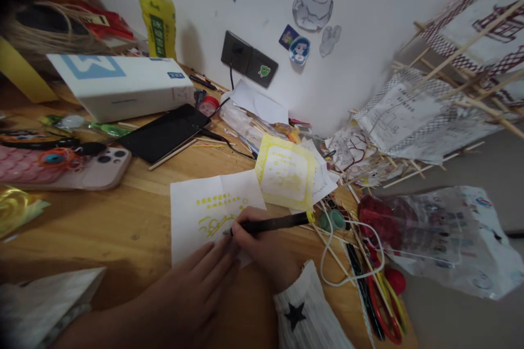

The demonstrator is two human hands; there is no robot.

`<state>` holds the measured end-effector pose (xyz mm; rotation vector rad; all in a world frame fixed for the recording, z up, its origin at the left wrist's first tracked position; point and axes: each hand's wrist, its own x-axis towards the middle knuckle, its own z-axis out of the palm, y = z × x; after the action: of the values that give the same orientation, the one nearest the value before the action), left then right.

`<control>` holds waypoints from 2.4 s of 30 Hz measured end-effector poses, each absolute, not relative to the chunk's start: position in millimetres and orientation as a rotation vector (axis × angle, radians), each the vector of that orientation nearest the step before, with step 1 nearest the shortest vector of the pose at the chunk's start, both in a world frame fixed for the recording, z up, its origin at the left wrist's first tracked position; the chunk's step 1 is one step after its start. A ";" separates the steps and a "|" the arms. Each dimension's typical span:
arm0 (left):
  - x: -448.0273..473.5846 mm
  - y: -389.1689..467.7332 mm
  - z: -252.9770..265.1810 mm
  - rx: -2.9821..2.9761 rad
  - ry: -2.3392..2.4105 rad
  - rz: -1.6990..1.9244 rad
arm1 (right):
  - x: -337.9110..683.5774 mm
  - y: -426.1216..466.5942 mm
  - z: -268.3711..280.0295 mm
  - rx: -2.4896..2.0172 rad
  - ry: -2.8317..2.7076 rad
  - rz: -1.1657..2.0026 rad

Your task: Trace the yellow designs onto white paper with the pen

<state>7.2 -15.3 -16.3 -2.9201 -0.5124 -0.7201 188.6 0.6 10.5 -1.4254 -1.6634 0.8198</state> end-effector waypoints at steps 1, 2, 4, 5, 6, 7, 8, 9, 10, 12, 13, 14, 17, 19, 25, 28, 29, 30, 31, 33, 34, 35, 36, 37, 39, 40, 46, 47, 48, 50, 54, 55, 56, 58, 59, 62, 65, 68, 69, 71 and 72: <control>7.1 -15.5 -16.1 -2.926 -0.510 -0.710 | 188.5 0.6 10.4 -1.425 -1.665 0.825; 6.9 -15.7 -15.7 -2.927 -0.507 -0.709 | 188.5 0.7 10.1 -1.427 -1.664 0.826; 6.5 -16.0 -14.6 -2.924 -0.495 -0.710 | 188.3 0.8 9.5 -1.437 -1.664 0.812; 6.3 -16.1 -14.0 -2.918 -0.488 -0.711 | 188.1 0.8 9.1 -1.443 -1.663 0.798; 6.3 -16.1 -13.6 -2.913 -0.482 -0.712 | 187.9 0.9 8.9 -1.445 -1.659 0.783; 6.2 -16.1 -13.4 -2.910 -0.484 -0.716 | 187.6 0.9 8.7 -1.446 -1.656 0.773; 6.3 -16.0 -13.4 -2.910 -0.491 -0.715 | 187.3 0.9 8.8 -1.448 -1.653 0.767; 6.4 -16.0 -13.6 -2.912 -0.498 -0.717 | 186.9 0.9 9.0 -1.451 -1.646 0.761; 6.7 -15.9 -13.9 -2.911 -0.504 -0.727 | 186.4 0.9 9.5 -1.455 -1.641 0.755; 7.2 -15.9 -14.6 -2.910 -0.509 -0.730 | 185.2 1.2 10.9 -1.459 -1.634 0.733; 7.4 -15.9 -15.0 -2.912 -0.504 -0.722 | 184.5 1.5 11.7 -1.461 -1.629 0.720; 7.6 -16.0 -15.3 -2.913 -0.496 -0.715 | 183.9 1.8 12.5 -1.461 -1.623 0.707; 7.6 -16.5 -15.8 -2.923 -0.477 -0.685 | 182.8 3.0 13.8 -1.469 -1.606 0.681; 7.1 -16.8 -15.6 -2.921 -0.476 -0.687 | 183.1 3.5 13.6 -1.476 -1.600 0.660; 5.3 -16.6 -13.9 -2.915 -0.486 -0.685 | 185.7 3.7 10.5 -1.494 -1.592 0.621; 4.8 -16.1 -12.2 -2.914 -0.492 -0.719 | 185.7 4.4 9.7 -1.492 -1.578 0.570; 4.6 -16.0 -11.5 -2.910 -0.488 -0.735 | 185.6 4.6 9.8 -1.494 -1.572 0.555; 4.5 -16.0 -10.9 -2.907 -0.487 -0.743 | 185.5 4.9 9.9 -1.495 -1.568 0.546; 4.6 -16.0 -10.4 -2.906 -0.483 -0.741 | 185.5 5.1 10.1 -1.496 -1.562 0.540; 5.0 -16.1 -10.0 -2.906 -0.485 -0.723 | 185.9 5.3 10.5 -1.500 -1.555 0.544; 5.5 -16.2 -10.2 -2.907 -0.492 -0.716 | 186.3 5.4 10.5 -1.502 -1.558 0.551; 6.0 -16.3 -10.7 -2.909 -0.500 -0.717 | 186.7 5.3 10.4 -1.504 -1.561 0.556; 6.4 -16.4 -11.3 -2.911 -0.505 -0.725 | 187.1 5.3 10.2 -1.507 -1.562 0.559; 6.8 -16.5 -12.0 -2.912 -0.506 -0.731 | 187.5 5.3 9.8 -1.509 -1.558 0.558; 7.0 -16.4 -13.0 -2.914 -0.504 -0.728 | 187.9 5.3 9.1 -1.510 -1.531 0.552; 6.8 -16.2 -13.3 -2.910 -0.507 -0.730 | 188.0 5.4 8.9 -1.510 -1.513 0.553; 5.4 -15.3 -13.2 -2.908 -0.498 -0.707 | 188.1 6.5 10.1 -1.511 -1.488 0.560; 5.6 -15.3 -13.3 -2.910 -0.495 -0.708 | 188.1 6.6 10.3 -1.512 -1.485 0.558; 5.8 -15.4 -13.4 -2.909 -0.495 -0.716 | 188.2 6.7 10.3 -1.513 -1.482 0.559; 6.2 -15.6 -13.4 -2.907 -0.496 -0.734 | 188.7 6.7 10.1 -1.508 -1.476 0.562; 6.1 -16.0 -12.9 -2.904 -0.508 -0.757 | 190.4 6.1 9.6 -1.496 -1.462 0.591; 5.7 -16.1 -12.7 -2.903 -0.508 -0.761 | 190.8 5.8 9.7 -1.499 -1.456 0.600; 5.2 -16.2 -12.6 -2.905 -0.506 -0.758 | 191.1 5.5 9.8 -1.503 -1.451 0.609; 4.1 -16.2 -12.2 -2.903 -0.502 -0.744 | 191.5 5.1 10.1 -1.505 -1.444 0.625; 3.5 -16.1 -11.9 -2.901 -0.500 -0.742 | 191.5 5.0 10.2 -1.502 -1.442 0.632; 3.1 -15.6 -10.2 -2.890 -0.502 -0.744 | 191.7 5.4 9.9 -1.488 -1.432 0.643; 4.6 -15.1 -9.3 -2.881 -0.510 -0.763 | 192.3 5.5 9.5 -1.484 -1.408 0.635; 6.2 -15.6 -11.3 -2.885 -0.522 -0.786 | 192.2 4.4 10.6 -1.468 -1.371 0.645; 6.5 -16.0 -12.5 -2.890 -0.524 -0.788 | 191.6 3.8 11.2 -1.454 -1.368 0.658; 7.1 -16.9 -14.9 -2.901 -0.528 -0.774 | 189.4 2.4 12.7 -1.424 -1.392 0.685; 7.4 -17.2 -15.7 -2.901 -0.531 -0.774 | 187.9 1.8 13.4 -1.410 -1.419 0.696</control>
<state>7.4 -17.2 -15.7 -2.9010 -0.5305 -0.7742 187.9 1.8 13.4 -1.4101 -1.4191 0.6960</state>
